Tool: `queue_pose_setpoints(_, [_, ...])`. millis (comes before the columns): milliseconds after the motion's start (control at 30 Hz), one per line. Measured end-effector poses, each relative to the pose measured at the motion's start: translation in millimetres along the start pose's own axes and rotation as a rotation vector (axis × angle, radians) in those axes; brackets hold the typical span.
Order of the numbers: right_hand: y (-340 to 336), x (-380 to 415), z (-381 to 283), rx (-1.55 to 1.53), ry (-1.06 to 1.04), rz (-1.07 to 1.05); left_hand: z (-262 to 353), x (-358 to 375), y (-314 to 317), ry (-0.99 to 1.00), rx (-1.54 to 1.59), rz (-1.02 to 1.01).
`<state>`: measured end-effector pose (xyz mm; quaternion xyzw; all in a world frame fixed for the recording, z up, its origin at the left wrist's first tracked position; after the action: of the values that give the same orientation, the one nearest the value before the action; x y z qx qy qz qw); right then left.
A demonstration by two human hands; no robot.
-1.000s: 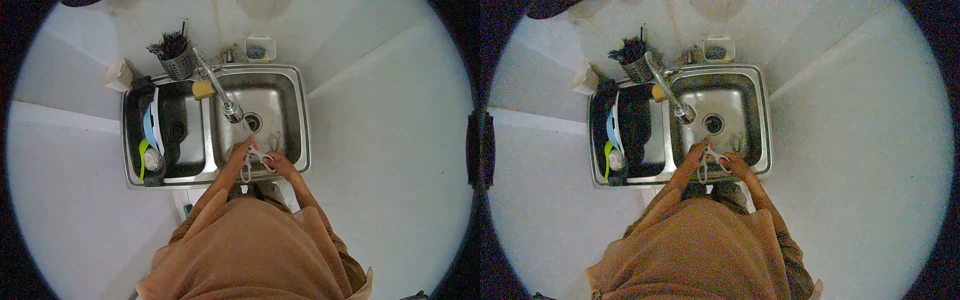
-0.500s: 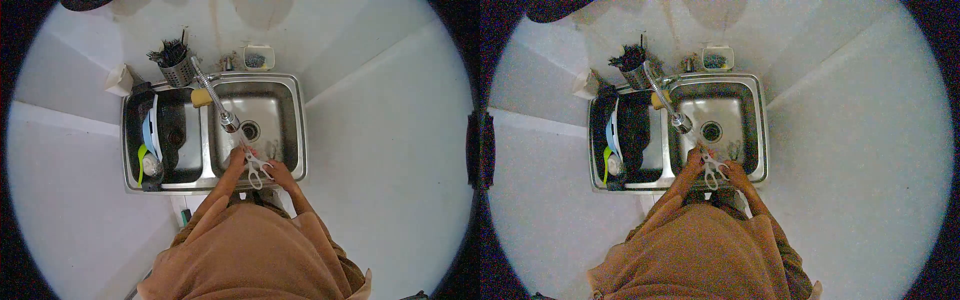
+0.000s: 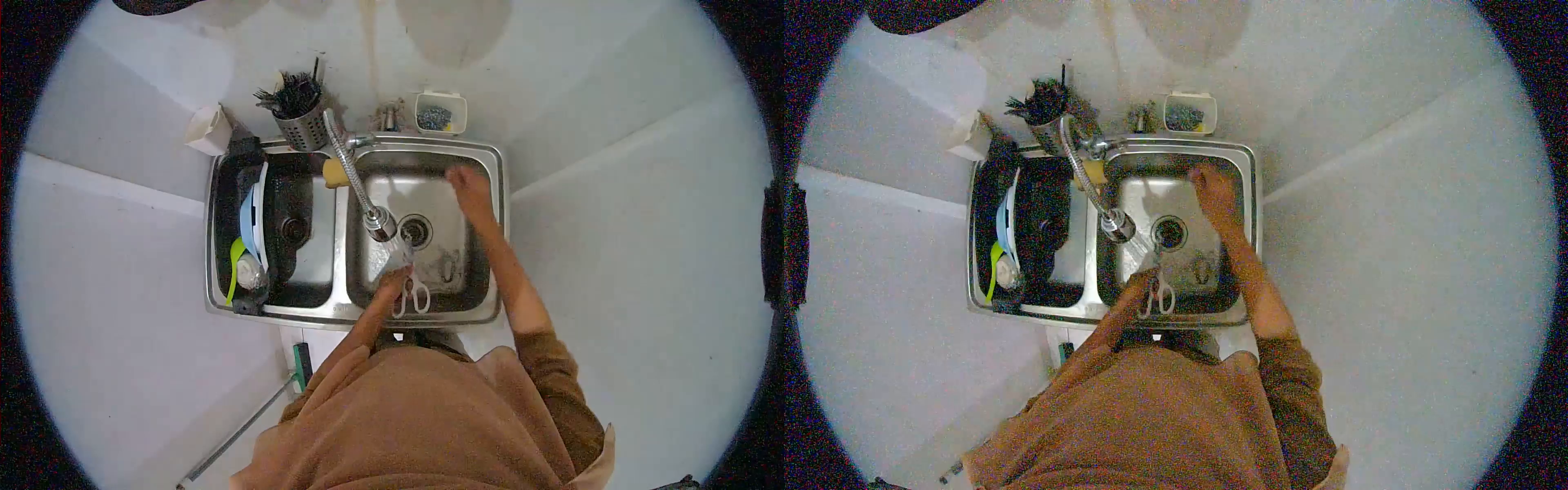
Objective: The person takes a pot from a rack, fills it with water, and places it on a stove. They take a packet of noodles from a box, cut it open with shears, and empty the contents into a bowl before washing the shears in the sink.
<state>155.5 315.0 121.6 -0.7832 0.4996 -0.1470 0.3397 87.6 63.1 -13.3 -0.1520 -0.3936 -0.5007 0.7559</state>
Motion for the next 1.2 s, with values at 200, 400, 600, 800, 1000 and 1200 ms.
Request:
queue_pose_setpoints(200, [64,-152,19,0.215,-0.341,0.101,10,21,-2,0.178,-0.026,0.049])
queue_pose_setpoints(400, [55,-159,23,0.252,-0.185,0.158,35,37,-7,0.183,-0.546,0.157])
queue_pose_setpoints(600, [-26,-108,-21,-0.229,-0.072,0.234,-11,3,-23,0.622,-0.503,0.157])
queue_pose_setpoints(800, [-8,-25,16,-0.015,0.004,0.127,-2,12,-18,0.666,-0.441,0.149])
queue_pose_setpoints(1000, [66,-5,49,0.137,-0.107,-0.048,-8,-1,-24,0.636,-0.645,0.187])
queue_pose_setpoints(1200, [147,-16,-66,-0.123,-0.556,-0.231,9,9,-22,0.368,-0.586,0.21])
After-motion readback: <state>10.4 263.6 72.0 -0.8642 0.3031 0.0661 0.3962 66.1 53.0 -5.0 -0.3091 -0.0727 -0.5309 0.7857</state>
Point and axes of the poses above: each hand's wrist, its own x-axis away from the middle knuckle, its own y-axis out of the palm, z = x × y, the point moved 5 cm from there along -x, towards the middle knuckle, and after that the axes turned 5 degrees about y, right-handed, at the moved point
